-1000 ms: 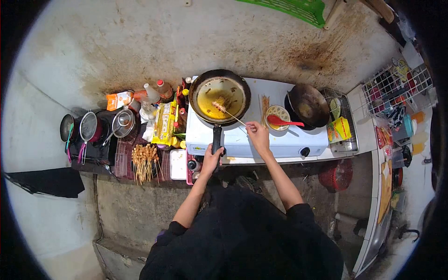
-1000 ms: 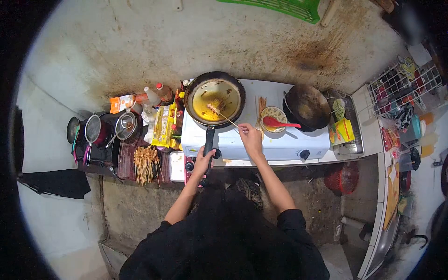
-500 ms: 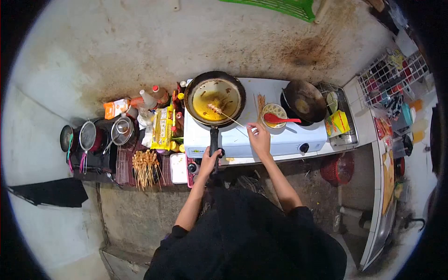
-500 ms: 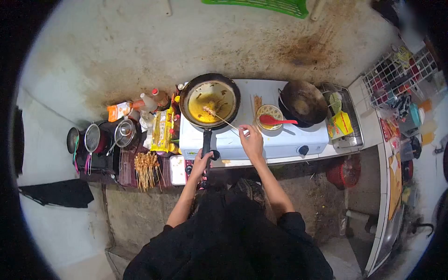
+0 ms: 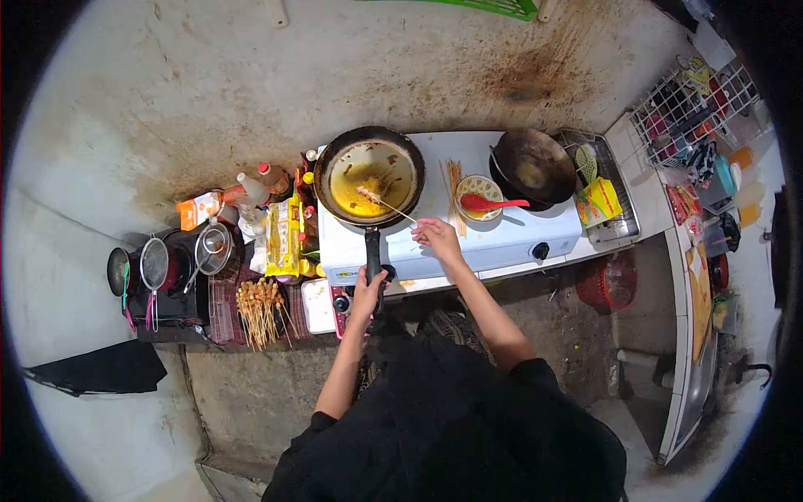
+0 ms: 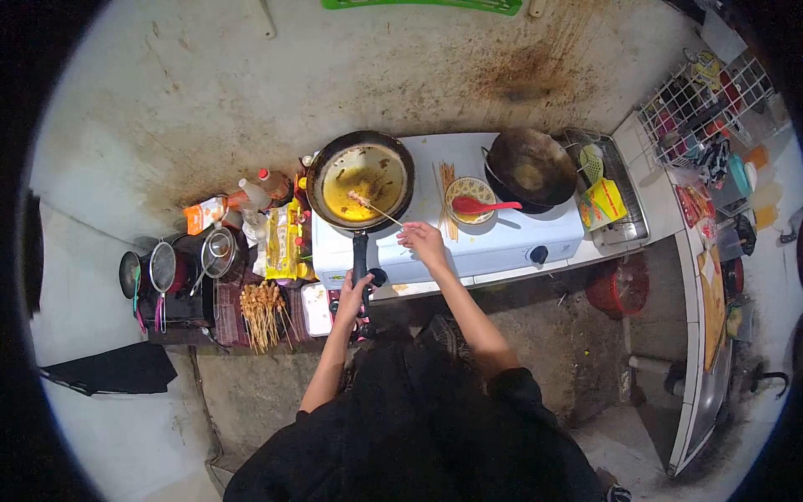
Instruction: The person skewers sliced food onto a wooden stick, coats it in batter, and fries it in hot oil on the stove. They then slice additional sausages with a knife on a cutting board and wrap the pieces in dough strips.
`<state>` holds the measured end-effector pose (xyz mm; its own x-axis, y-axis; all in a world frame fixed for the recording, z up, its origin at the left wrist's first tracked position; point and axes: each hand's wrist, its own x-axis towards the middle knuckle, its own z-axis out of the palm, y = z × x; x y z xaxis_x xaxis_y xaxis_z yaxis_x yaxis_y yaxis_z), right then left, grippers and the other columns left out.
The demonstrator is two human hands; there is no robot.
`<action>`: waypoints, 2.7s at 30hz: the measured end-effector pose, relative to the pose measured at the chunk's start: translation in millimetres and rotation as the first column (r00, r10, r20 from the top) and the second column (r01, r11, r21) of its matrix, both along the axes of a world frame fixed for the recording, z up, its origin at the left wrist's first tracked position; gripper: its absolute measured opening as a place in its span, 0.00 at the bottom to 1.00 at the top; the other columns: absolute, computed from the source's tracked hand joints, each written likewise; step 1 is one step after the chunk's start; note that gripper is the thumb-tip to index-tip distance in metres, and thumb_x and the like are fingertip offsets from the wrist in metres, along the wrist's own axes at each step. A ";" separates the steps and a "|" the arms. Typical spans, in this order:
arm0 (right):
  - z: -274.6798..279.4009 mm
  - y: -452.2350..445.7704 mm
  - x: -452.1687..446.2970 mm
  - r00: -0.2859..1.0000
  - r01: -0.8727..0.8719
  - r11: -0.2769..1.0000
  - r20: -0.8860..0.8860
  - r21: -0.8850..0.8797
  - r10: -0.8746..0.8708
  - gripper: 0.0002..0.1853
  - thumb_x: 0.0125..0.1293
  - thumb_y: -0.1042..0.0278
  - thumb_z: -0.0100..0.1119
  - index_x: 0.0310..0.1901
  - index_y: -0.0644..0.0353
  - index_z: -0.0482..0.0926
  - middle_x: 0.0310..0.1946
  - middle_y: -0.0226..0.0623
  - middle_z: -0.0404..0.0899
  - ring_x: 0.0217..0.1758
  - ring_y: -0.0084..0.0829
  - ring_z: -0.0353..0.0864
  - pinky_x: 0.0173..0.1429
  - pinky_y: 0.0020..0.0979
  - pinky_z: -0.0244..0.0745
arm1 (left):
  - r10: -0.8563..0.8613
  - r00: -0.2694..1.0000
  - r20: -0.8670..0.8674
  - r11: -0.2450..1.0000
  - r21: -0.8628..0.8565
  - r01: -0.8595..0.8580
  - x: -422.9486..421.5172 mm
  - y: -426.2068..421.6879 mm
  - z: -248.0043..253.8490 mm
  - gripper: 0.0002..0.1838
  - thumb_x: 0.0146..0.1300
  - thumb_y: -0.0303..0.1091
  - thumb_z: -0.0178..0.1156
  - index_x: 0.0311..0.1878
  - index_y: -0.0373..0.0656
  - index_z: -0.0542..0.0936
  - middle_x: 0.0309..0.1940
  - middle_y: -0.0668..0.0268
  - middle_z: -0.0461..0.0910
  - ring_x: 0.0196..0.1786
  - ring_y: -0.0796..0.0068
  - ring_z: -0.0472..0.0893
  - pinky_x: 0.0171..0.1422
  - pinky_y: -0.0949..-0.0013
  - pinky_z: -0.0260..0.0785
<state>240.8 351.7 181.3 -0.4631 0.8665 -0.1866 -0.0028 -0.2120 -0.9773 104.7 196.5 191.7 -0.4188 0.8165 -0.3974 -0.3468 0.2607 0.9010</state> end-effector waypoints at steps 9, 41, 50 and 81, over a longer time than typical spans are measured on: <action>8.1 -54.1 -12.1 0.959 0.271 0.961 -0.108 0.061 -0.264 0.07 0.67 0.76 0.48 0.42 0.71 0.73 0.39 0.46 0.81 0.44 0.31 0.82 0.49 0.25 0.76 | -0.105 0.992 -0.064 0.990 -0.106 0.098 -1.9 -12.5 8.3 0.26 0.58 0.42 0.59 0.56 0.40 0.66 0.34 0.68 0.76 0.34 0.81 0.74 0.35 0.78 0.63; 16.1 -96.9 -24.6 0.966 0.028 0.879 0.212 0.477 -0.146 0.22 0.66 0.71 0.49 0.62 0.57 0.65 0.54 0.49 0.73 0.59 0.43 0.72 0.57 0.34 0.68 | -0.159 0.979 -0.125 0.959 0.218 0.183 30.4 9.7 29.9 0.34 0.64 0.32 0.52 0.70 0.38 0.50 0.68 0.53 0.52 0.70 0.64 0.54 0.71 0.64 0.48; 23.4 -91.9 0.4 0.990 0.056 0.955 0.109 0.290 -0.091 0.23 0.66 0.69 0.49 0.63 0.58 0.64 0.61 0.49 0.65 0.67 0.43 0.61 0.65 0.36 0.59 | -0.042 0.946 -0.320 0.954 0.269 0.133 37.6 8.6 49.3 0.27 0.60 0.26 0.53 0.63 0.41 0.61 0.61 0.60 0.62 0.65 0.66 0.62 0.67 0.62 0.53; -14.3 172.1 501.1 0.562 0.454 0.729 0.471 0.512 -0.680 0.27 0.54 0.73 0.60 0.56 0.60 0.64 0.46 0.48 0.72 0.49 0.41 0.75 0.53 0.35 0.70 | -0.872 0.459 -0.171 0.417 0.232 0.879 388.7 215.2 11.4 0.15 0.62 0.21 0.49 0.52 0.39 0.68 0.41 0.69 0.74 0.43 0.81 0.72 0.51 0.75 0.65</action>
